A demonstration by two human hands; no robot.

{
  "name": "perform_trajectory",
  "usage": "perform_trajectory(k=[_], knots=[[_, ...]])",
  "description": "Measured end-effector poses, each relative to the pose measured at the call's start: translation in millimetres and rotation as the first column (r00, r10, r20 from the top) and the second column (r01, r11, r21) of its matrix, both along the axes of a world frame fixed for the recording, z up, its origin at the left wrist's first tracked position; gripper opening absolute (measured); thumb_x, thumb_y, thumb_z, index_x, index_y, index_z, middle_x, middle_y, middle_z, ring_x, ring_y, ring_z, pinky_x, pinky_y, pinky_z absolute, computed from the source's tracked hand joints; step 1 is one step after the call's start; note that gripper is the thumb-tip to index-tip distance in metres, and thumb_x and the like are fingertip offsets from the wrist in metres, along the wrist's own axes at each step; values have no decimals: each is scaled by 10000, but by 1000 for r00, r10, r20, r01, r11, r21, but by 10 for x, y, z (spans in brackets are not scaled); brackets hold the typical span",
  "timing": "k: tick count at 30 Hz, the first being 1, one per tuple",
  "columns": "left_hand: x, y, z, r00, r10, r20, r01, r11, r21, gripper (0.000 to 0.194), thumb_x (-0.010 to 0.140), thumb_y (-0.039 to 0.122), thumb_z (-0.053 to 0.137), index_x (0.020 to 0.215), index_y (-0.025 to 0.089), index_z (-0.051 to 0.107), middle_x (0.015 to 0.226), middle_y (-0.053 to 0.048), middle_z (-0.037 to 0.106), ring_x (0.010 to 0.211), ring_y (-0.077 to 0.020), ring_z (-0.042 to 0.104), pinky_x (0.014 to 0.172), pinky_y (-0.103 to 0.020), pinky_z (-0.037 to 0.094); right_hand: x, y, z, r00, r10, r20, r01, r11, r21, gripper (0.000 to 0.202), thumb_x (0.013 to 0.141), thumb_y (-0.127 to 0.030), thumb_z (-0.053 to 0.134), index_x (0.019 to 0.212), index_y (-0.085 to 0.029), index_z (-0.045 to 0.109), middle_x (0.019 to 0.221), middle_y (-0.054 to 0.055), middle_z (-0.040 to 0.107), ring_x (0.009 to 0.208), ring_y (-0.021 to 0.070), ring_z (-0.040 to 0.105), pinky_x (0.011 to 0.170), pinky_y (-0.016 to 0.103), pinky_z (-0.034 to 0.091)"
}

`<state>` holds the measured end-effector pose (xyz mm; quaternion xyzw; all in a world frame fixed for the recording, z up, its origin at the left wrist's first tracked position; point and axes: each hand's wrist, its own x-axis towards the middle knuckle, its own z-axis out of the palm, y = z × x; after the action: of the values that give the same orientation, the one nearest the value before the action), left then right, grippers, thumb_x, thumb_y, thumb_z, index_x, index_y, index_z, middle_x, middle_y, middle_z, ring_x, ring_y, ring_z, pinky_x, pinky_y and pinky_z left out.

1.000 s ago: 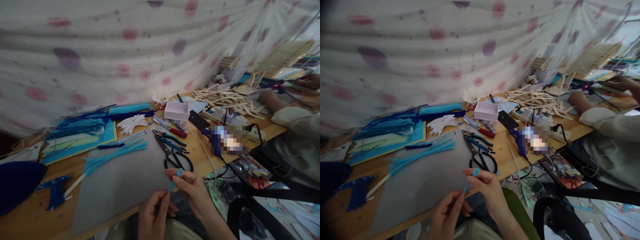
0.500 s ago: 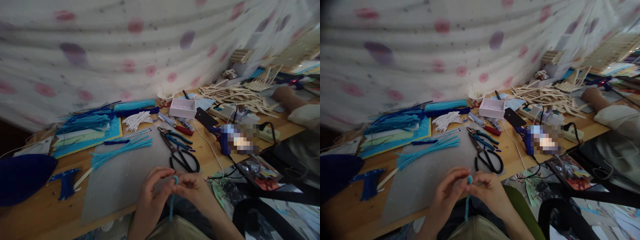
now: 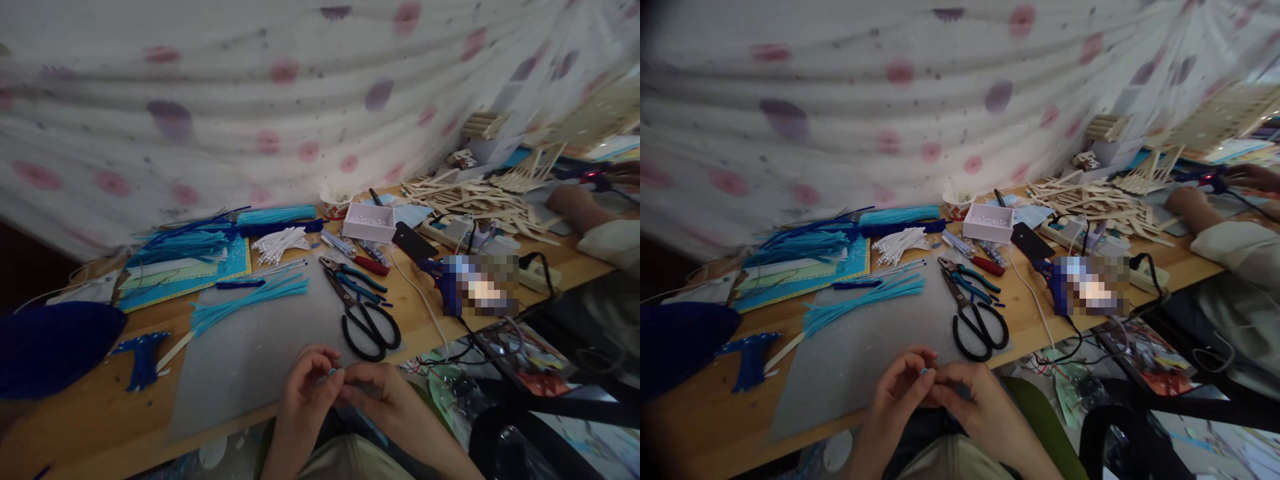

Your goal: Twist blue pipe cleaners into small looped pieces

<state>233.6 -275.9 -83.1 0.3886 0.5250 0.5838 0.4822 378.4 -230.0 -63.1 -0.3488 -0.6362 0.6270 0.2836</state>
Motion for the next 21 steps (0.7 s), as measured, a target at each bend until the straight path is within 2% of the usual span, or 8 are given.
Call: perform_trajectory(k=[2,5,7,10,14,17,19,21], knots=[[27,-3,-33,979,-13,203,21,999,-40,326,729,443,760,673,170,590,959,-50,612,771,-151,588,641,-254,510,-12,-23,13,999,40,-27,-41,999,-27,278,884,-395,588,796,-190,755,700,20,706,677,170,635,634,249,480],[62,-13,-81,899,-33,437,74,994,-77,350,647,465,816,631,164,637,952,-53,615,686,-145,575,475,-222,449,-16,-51,34,997,80,-19,-80,996,-25,346,892,-429,572,715,-171,720,637,24,675,625,158,626,610,245,478],[69,-23,-97,890,-8,456,55,994,-89,327,625,454,834,602,164,683,941,-67,632,717,-165,589,512,-241,474,-9,-60,40,997,79,6,-79,997,-12,374,899,-434,564,683,-161,699,621,24,662,607,147,611,593,236,466],[66,-39,-99,922,66,381,-42,997,-71,277,626,439,841,604,180,745,953,-86,664,824,-201,601,703,-300,523,-9,-62,35,997,65,29,-65,998,-1,404,900,-447,565,654,-147,674,592,18,634,585,131,583,572,222,438],[80,-57,-102,890,182,418,-185,982,-34,185,588,370,876,592,228,759,1225,-61,632,1043,-237,568,878,-322,498,-67,-51,14,996,58,-67,-59,998,-15,433,882,-492,585,650,-133,656,578,12,605,572,120,561,583,228,423],[94,-70,-115,816,225,532,-194,974,-114,206,565,374,887,578,221,750,1311,-54,588,1024,-229,583,821,-307,527,-113,-44,-3,985,81,-155,-94,993,-76,442,880,-522,572,707,-125,660,595,14,595,567,116,547,565,229,412],[89,-79,-131,778,219,588,-153,975,-161,230,561,398,886,608,212,758,1234,-69,632,892,-199,621,748,-292,540,-121,-48,-11,983,96,-155,-112,989,-98,446,896,-522,547,729,-123,657,593,9,579,567,110,531,561,225,396],[71,-90,-146,760,188,622,-104,980,-170,257,569,420,880,652,204,767,1064,-77,694,789,-178,636,709,-279,537,-120,-60,-19,989,87,-120,-99,990,-101,445,905,-518,536,748,-120,659,570,-5,551,554,99,504,555,221,375]])
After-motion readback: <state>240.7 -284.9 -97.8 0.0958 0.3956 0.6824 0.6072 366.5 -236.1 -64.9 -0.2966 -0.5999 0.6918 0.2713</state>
